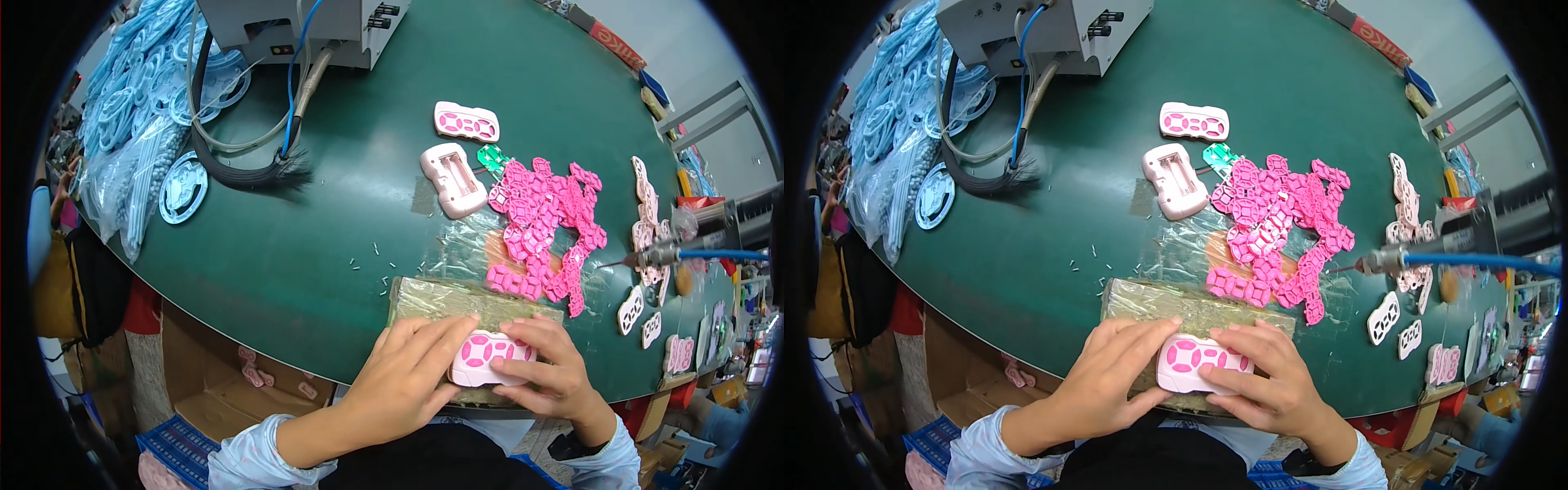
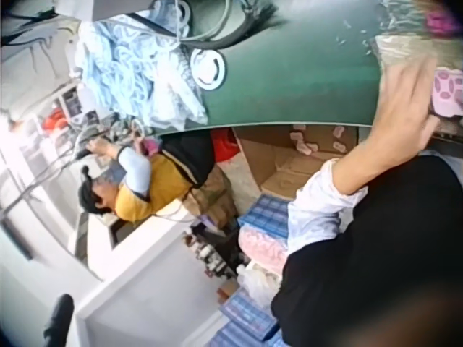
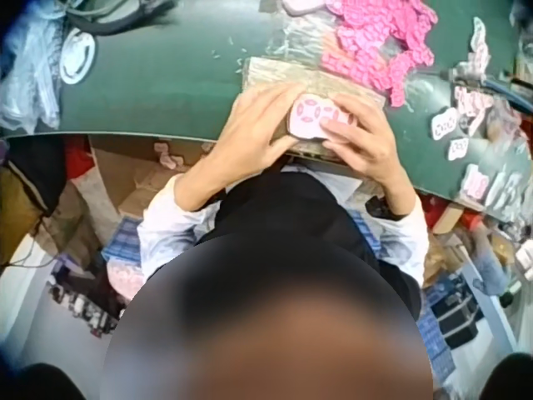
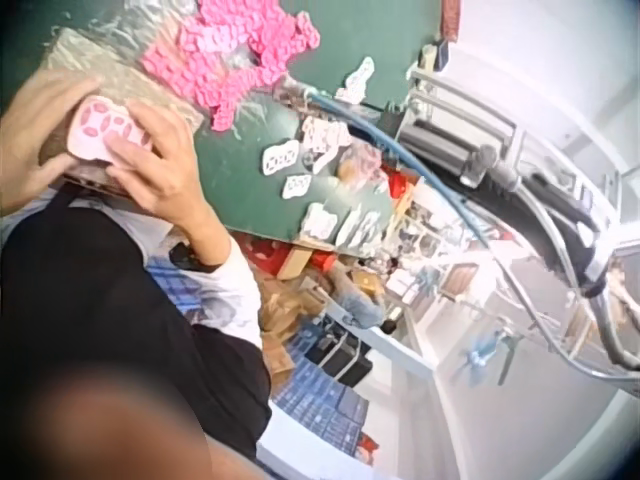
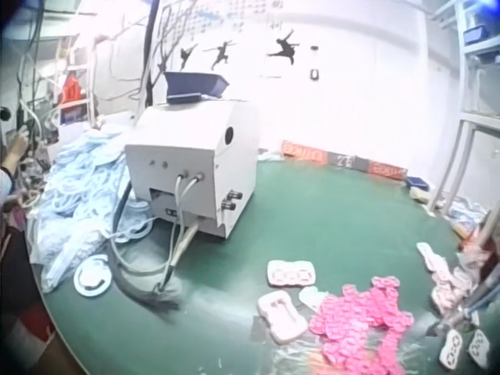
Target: The person assembles small electronic devices by inserting green circuit boards into pink plastic housings. They use a pneumatic riveting tool to secure the components and then attach pink plastic covers to complete the assembly. The process is repeated for multiple units on a green workbench.
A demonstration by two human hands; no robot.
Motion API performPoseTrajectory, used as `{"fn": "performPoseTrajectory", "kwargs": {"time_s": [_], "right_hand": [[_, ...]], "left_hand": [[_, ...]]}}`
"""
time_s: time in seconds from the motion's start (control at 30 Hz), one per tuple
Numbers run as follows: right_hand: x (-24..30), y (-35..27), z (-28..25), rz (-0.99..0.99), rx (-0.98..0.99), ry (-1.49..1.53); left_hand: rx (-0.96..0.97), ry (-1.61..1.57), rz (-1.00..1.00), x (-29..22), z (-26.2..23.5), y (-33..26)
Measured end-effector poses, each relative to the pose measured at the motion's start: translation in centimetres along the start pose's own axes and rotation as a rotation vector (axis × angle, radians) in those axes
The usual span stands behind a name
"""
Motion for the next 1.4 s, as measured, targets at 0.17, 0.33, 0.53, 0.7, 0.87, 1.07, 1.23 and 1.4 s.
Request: {"fn": "performPoseTrajectory", "kwargs": {"time_s": [0.17, 0.33, 0.53, 0.7, 0.87, 1.07, 1.23, 1.4], "right_hand": [[0.2, 0.4, -0.3, -0.022, 0.050, -0.051], [0.8, 1.1, -0.3, -0.013, 0.052, -0.104], [1.2, 0.4, 0.2, -0.216, -0.106, -0.201], [2.6, 0.7, -1.6, -0.255, -0.124, -0.070], [2.6, -2.0, -1.3, 0.275, -0.176, 0.838], [3.2, -2.3, -0.7, 0.224, -0.320, 0.613], [3.3, -2.6, 0.1, 0.266, -0.415, 0.588], [3.5, -2.6, 1.0, 0.166, -0.487, 0.554]], "left_hand": [[-0.026, -0.017, -0.025, 0.4, 0.5, -0.1], [-0.009, -0.020, -0.034, 0.2, 0.4, -0.2], [0.045, -0.777, -0.351, -1.6, -0.6, -0.3], [0.074, -0.857, -0.455, -2.5, -1.1, -0.7], [0.043, -0.615, -0.214, -3.5, -1.4, -1.0], [0.087, -0.546, -0.122, -4.1, -1.3, -0.8], [0.056, -0.543, -0.139, -4.4, -0.7, -1.0], [-0.006, -0.551, 0.004, -3.5, -0.2, -0.8]]}}
Point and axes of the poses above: each hand's wrist, its own y-axis towards the middle knuckle, its own z-axis out of the palm, x = y × z, the point moved 1 cm from there along y, towards the middle knuckle, and after that the axes turned 3 degrees about -z, right-handed, at the moved point
